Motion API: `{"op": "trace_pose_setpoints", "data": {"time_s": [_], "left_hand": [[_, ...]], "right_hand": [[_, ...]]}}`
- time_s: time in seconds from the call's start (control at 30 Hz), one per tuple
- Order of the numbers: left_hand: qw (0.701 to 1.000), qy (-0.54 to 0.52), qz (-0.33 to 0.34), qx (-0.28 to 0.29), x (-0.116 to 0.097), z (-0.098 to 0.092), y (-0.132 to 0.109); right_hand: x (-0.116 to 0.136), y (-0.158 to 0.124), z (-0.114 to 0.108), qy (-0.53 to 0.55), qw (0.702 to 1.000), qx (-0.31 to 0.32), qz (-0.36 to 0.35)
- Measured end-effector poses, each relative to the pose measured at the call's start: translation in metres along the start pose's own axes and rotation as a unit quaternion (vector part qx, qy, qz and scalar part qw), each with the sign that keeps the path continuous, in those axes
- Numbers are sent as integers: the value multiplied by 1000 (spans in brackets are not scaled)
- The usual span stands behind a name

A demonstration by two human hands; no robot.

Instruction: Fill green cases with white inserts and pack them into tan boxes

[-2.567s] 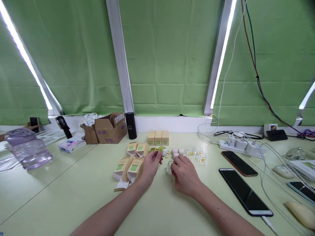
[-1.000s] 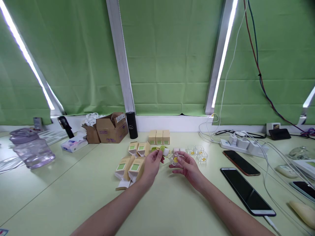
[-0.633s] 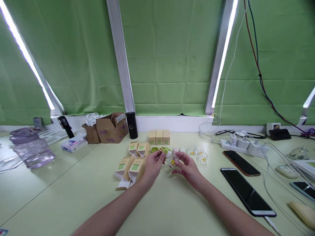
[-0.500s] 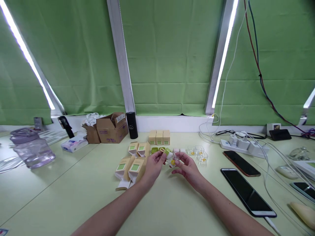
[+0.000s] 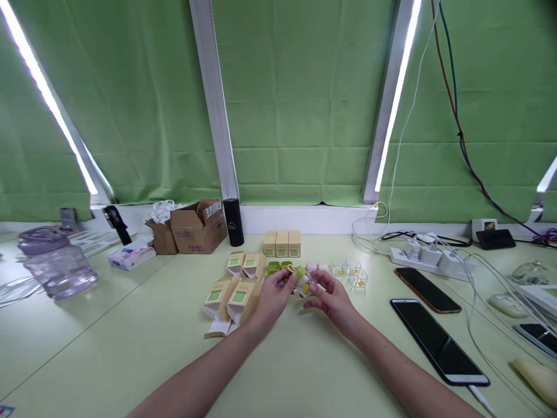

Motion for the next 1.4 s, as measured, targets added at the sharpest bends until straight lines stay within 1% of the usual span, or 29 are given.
{"op": "trace_pose_setpoints", "data": {"time_s": [0.17, 0.3, 0.8, 0.93, 1.13, 1.3, 1.4], "left_hand": [[1000, 2, -8, 5, 6, 0, 1], [1000, 12, -2, 1, 9, 0, 2], [999, 42, 23, 17, -1, 1, -3], [998, 53, 26, 26, -1, 1, -4], [997, 65, 22, 30, 6, 0, -1], [997, 79, 16, 15, 11, -3, 1], [997, 78, 15, 9, 11, -3, 1]], "right_hand": [[0, -1, 0, -4, 1000, -2, -2], [-1, -1, 0, -5, 1000, -2, 1], [-3, 0, -3, -29, 1000, 13, -1], [-4, 0, -4, -39, 999, 16, -14], [-6, 5, -5, -74, 995, 12, -70], [-9, 6, -5, -73, 994, 10, -76], [-9, 6, -4, -80, 994, 19, -77]]}}
Point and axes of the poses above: each hand's wrist, its own y-axis towards the middle knuckle, its own z-axis out of the palm, x = y × z, the point moved 4 cm from there along y, towards the middle knuckle, and after that the axes turned 9 degrees about -x, right-handed, at the moved point
